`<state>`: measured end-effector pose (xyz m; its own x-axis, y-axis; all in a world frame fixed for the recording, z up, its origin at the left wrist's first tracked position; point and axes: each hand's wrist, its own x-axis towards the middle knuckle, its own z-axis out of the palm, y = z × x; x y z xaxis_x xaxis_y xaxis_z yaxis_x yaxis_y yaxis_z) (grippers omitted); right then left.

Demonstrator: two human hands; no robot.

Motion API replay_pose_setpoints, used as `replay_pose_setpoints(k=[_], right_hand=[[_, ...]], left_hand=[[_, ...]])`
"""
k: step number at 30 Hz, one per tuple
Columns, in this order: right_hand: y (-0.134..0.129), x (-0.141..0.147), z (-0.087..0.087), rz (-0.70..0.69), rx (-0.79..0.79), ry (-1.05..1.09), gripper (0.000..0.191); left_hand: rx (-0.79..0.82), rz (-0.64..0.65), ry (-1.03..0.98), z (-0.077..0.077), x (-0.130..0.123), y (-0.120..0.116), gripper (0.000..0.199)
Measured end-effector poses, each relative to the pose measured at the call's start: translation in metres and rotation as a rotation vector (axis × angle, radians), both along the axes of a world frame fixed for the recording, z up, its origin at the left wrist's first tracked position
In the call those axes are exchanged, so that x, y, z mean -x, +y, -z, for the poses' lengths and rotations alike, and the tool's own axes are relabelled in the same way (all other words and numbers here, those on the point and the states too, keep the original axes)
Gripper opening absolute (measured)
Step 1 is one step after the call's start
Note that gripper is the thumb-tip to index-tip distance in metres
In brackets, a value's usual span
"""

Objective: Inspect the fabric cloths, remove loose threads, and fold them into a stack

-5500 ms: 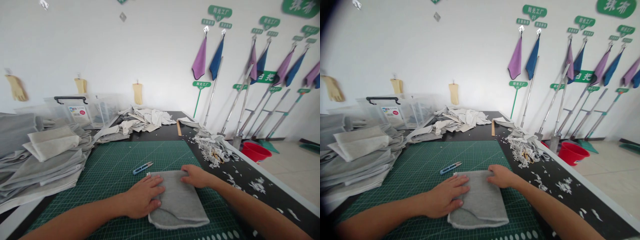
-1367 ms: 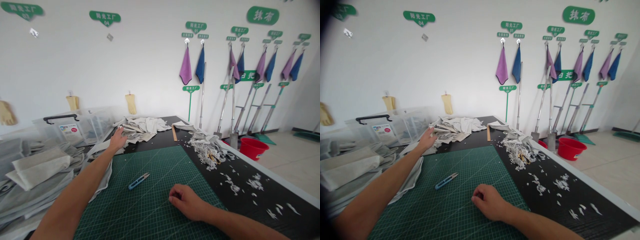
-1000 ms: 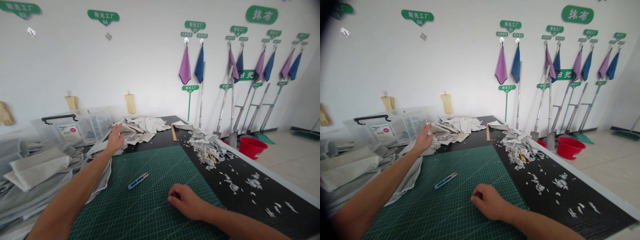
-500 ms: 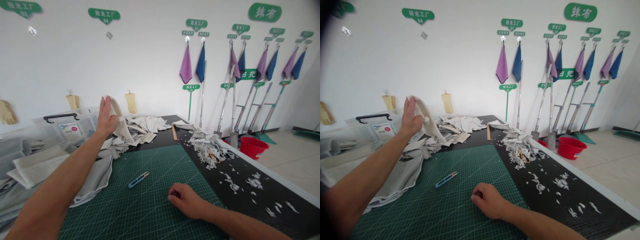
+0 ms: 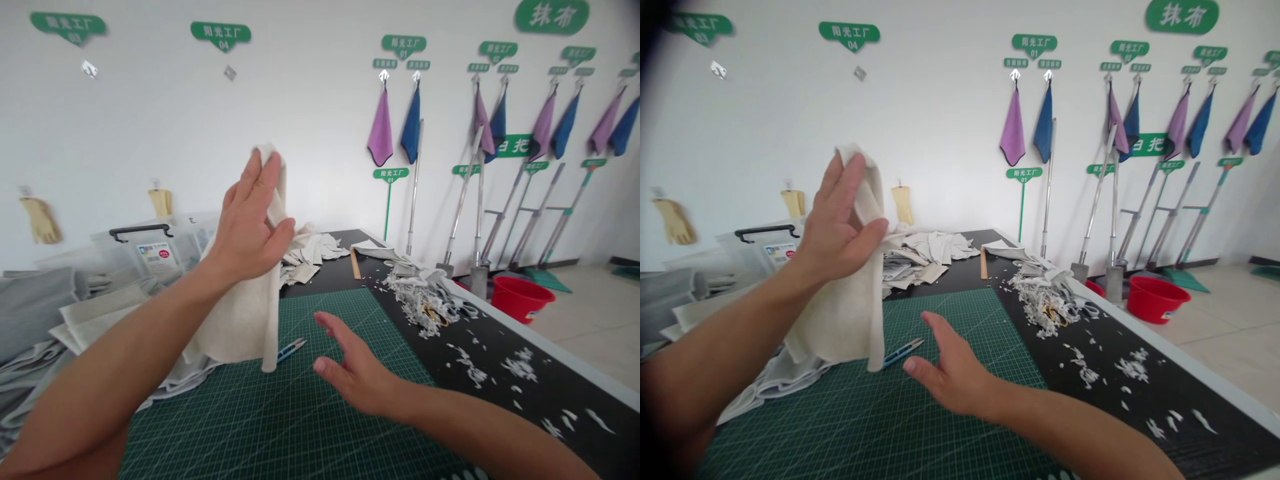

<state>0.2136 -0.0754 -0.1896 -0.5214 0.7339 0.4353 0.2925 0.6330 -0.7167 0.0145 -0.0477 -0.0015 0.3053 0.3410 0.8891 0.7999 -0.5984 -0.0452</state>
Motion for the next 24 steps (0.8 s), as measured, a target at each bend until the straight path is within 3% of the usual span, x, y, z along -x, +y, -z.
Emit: replay_pose_setpoints(k=[3, 5, 8, 10, 12, 15, 17, 20, 24], right_hand=[[0.01, 0.021, -0.013, 0.03, 0.036, 0.094, 0.091], [0.018, 0.033, -0.021, 0.048, 0.046, 0.216, 0.091], [0.028, 0.041, -0.03, -0.002, 0.099, 0.39, 0.057], [0.029, 0.038, -0.031, -0.077, 0.204, 0.465, 0.039], [0.025, 0.033, -0.029, -0.152, 0.309, 0.518, 0.033], [0.018, 0.026, -0.025, -0.187, 0.378, 0.613, 0.03], [0.016, 0.024, -0.024, -0.154, 0.387, 0.665, 0.028], [0.019, 0.023, -0.024, -0.006, 0.354, 0.674, 0.028], [0.028, 0.023, -0.023, 0.172, 0.271, 0.602, 0.033]], left_hand=[[0.097, 0.091, 0.024, 0.006, -0.018, -0.024, 0.073], [0.18, 0.157, -0.006, 0.01, -0.025, -0.037, 0.07], [0.292, 0.222, -0.08, 0.012, -0.026, -0.039, 0.067], [0.363, 0.23, -0.139, 0.015, -0.022, -0.024, 0.065], [0.454, 0.237, -0.217, 0.02, -0.016, 0.0, 0.064], [0.654, 0.27, -0.344, 0.038, -0.008, 0.035, 0.062], [0.721, 0.222, -0.334, 0.054, -0.005, 0.045, 0.056], [0.657, 0.138, -0.342, 0.081, -0.003, 0.036, 0.046], [0.636, 0.149, -0.237, 0.106, -0.009, 0.001, 0.043]])
